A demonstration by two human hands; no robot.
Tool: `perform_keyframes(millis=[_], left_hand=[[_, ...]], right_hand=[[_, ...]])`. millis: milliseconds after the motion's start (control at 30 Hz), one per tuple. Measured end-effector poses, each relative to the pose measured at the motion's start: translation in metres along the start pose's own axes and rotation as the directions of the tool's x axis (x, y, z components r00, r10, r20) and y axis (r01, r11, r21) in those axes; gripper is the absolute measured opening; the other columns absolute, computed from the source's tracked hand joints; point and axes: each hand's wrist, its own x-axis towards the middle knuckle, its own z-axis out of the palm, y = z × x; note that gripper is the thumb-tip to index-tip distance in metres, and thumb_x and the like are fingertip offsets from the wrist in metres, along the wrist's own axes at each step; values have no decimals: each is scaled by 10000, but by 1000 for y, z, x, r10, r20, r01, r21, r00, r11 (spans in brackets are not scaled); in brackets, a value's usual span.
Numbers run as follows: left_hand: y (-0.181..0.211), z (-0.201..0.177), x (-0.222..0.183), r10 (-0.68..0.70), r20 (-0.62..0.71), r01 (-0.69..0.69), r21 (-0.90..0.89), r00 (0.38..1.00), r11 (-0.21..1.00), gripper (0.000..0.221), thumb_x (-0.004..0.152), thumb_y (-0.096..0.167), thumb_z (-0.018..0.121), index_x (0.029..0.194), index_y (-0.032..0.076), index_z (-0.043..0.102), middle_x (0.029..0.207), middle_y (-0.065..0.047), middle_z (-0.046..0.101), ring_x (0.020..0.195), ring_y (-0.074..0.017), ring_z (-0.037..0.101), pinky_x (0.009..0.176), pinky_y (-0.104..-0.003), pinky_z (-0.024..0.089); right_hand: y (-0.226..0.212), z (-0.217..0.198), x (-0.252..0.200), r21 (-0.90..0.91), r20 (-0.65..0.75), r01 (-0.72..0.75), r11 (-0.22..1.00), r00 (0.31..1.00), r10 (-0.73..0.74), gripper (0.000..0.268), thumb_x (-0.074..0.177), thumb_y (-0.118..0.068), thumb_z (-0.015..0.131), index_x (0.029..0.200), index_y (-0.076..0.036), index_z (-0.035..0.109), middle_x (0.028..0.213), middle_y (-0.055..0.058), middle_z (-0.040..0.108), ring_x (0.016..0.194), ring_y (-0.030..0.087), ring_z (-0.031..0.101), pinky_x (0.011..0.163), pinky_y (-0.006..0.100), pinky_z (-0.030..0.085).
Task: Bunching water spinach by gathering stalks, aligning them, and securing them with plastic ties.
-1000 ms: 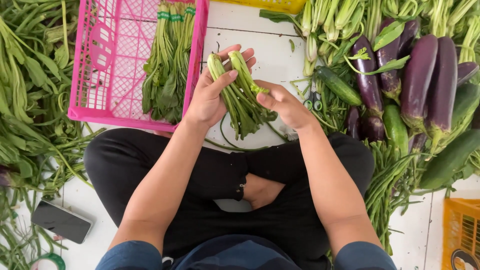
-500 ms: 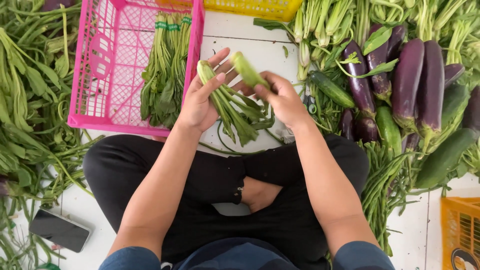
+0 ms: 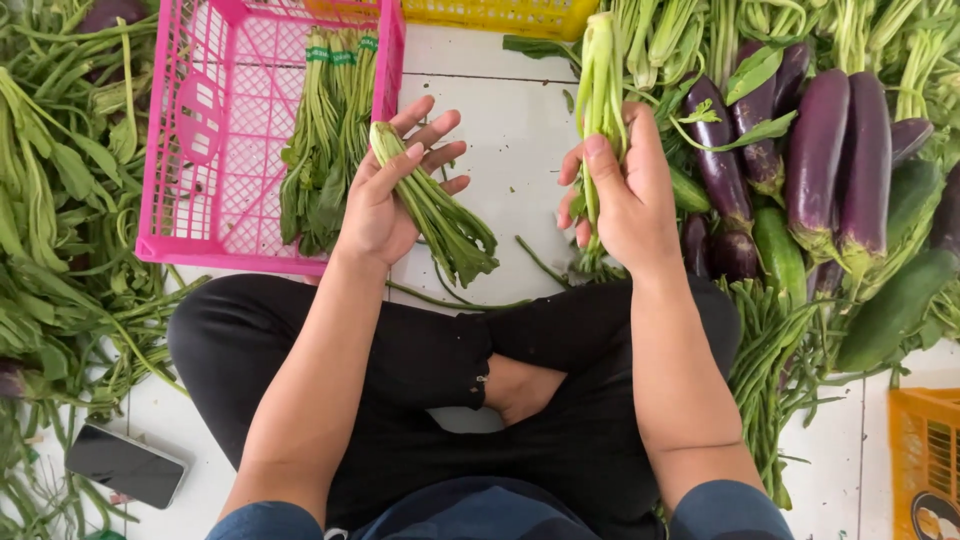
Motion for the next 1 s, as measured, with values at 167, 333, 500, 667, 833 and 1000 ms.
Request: perform_keyframes(millis=[167, 333, 500, 667, 833, 1000], left_hand=[[-2, -2, 2, -13, -5, 13, 6, 1000, 1000, 507, 1010, 77, 558, 1510, 79, 477, 1441, -152, 607, 1215, -287, 633, 964, -474, 571], [-7, -5, 5, -28, -7, 28, 17, 1000, 999, 524, 999, 86, 565, 1512, 53, 462, 1413, -162, 619, 1201, -295, 636, 935, -462, 572], [-15, -16, 12, 7, 29, -9, 84, 1000, 996, 487, 1032, 101, 548, 1506, 37, 456, 1409, -193, 639, 1187, -298, 698, 889, -517, 667], [-19, -18, 18, -9, -5, 10, 80, 1000, 997, 470, 1032, 101, 565, 1489, 35, 481, 1378, -194, 659, 1166, -292, 708, 885, -499, 667], [-23, -17, 26, -15, -12, 16, 77, 1000, 997, 463, 1033, 98, 558, 1486, 37, 486, 1367, -193, 668, 1155, -287, 715, 878, -494, 673], [-25, -18, 28, -44, -17, 46, 86, 999, 995, 469, 1025, 108, 553, 1485, 45, 485, 1365, -182, 667, 1150, -277, 712, 884, -474, 668]], right_hand=[[40, 4, 35, -269, -45, -125, 955, 992, 118, 163, 1121, -125, 399, 1238, -16, 368, 812, 100, 598, 445, 171, 594, 303, 270, 489], [144, 7, 86, -360, -149, -318, 877, 948, 282, 188, 1090, -195, 418, 1201, -52, 371, 726, 60, 571, 429, 179, 577, 375, 333, 492], [215, 21, 109, -868, -103, -158, 471, 985, 142, 412, 1089, -272, 500, 1331, 56, 447, 1117, 269, 632, 1056, 423, 668, 843, 572, 596], [192, 36, 101, -930, -114, -181, 319, 969, 217, 571, 1056, -212, 557, 1530, 26, 344, 1285, 223, 452, 1268, 425, 444, 986, 525, 464], [175, 36, 98, -882, -38, -143, 449, 971, 234, 660, 992, -119, 638, 1579, -42, 345, 1276, 250, 416, 1224, 453, 521, 872, 505, 586], [179, 42, 98, -789, -11, -171, 591, 964, 265, 672, 944, 124, 461, 1586, 3, 305, 1315, 306, 380, 1200, 530, 560, 978, 545, 584]])
